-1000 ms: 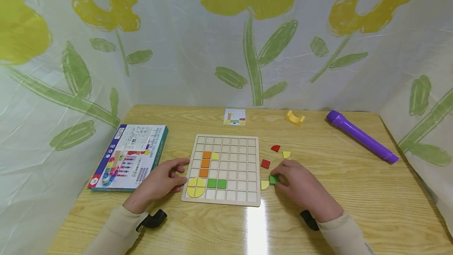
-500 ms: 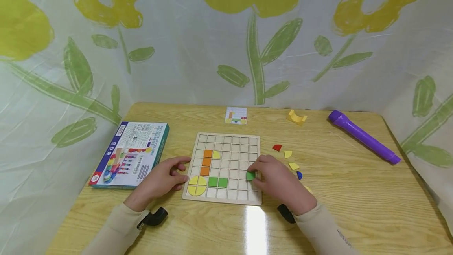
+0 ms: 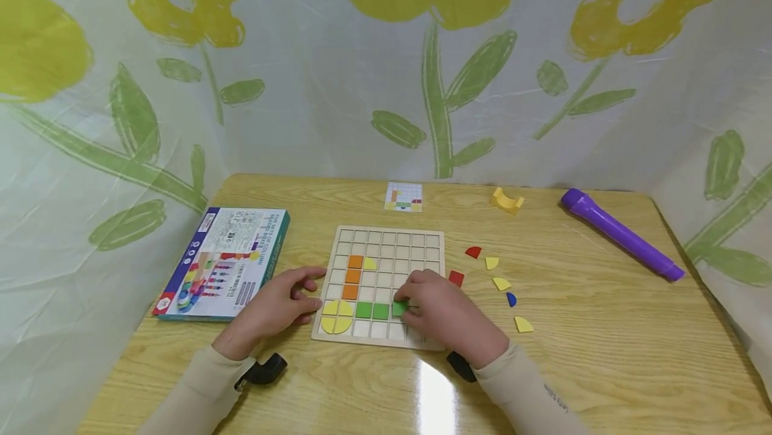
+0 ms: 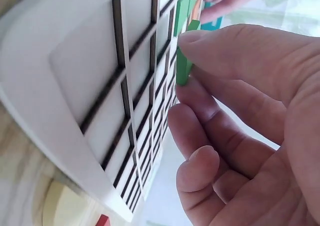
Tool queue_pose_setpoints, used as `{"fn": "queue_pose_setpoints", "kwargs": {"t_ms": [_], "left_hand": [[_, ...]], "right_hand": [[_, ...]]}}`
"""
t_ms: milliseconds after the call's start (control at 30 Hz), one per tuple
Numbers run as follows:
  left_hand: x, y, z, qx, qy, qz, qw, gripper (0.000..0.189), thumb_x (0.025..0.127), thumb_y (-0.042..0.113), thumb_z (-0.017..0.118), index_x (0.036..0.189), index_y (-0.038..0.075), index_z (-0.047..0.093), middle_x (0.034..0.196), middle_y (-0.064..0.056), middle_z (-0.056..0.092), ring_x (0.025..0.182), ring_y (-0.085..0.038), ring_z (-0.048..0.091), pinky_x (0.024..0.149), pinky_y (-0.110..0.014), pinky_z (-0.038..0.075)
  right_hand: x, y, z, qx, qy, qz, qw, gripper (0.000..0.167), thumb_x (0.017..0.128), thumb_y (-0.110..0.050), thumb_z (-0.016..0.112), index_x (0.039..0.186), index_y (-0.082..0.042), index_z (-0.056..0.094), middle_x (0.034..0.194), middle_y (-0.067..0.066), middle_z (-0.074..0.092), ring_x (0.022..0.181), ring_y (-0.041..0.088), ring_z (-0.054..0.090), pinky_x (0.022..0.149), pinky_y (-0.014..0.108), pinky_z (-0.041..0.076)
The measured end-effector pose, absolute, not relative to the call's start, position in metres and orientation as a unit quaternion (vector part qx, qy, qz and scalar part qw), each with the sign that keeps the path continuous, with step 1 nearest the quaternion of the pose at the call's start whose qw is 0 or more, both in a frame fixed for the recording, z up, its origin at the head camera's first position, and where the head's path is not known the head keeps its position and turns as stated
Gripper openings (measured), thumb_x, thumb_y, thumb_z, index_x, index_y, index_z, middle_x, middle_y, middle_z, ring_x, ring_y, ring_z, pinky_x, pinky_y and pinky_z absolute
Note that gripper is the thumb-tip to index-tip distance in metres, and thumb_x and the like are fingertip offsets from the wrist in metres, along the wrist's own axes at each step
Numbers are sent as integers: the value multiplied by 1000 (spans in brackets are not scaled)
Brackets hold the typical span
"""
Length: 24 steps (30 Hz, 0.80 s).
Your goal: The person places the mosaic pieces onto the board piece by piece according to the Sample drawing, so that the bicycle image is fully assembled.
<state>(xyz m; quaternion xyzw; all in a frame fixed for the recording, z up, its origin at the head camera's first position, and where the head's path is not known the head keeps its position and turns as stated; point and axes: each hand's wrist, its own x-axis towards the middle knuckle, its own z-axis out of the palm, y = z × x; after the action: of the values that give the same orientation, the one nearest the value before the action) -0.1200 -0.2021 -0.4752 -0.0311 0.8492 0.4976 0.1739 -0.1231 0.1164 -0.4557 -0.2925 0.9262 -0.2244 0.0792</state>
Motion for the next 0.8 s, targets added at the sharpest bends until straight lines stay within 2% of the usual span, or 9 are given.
{"fn": "queue_pose_setpoints", "kwargs": {"t_ms": [367, 800], "left_hand": [[-120, -201, -476, -36, 850, 496, 175, 56, 99, 4, 76, 152, 16, 62, 123, -10, 63, 86, -20, 61, 68, -30, 64], [-121, -201, -477, -33, 849, 498, 172, 56, 99, 3, 76, 152, 15, 62, 123, -11, 63, 90, -20, 61, 69, -30, 64]], "right_hand": [[-122, 111, -464, -316, 922, -215, 63, 18, 93, -13, 84, 111, -13, 83, 107, -5, 71, 101, 9, 63, 88, 30, 62], [-123, 112, -465, -317, 924, -204, 61, 18, 92, -14, 85, 110, -14, 84, 103, -6, 71, 96, 8, 61, 84, 28, 60]]}}
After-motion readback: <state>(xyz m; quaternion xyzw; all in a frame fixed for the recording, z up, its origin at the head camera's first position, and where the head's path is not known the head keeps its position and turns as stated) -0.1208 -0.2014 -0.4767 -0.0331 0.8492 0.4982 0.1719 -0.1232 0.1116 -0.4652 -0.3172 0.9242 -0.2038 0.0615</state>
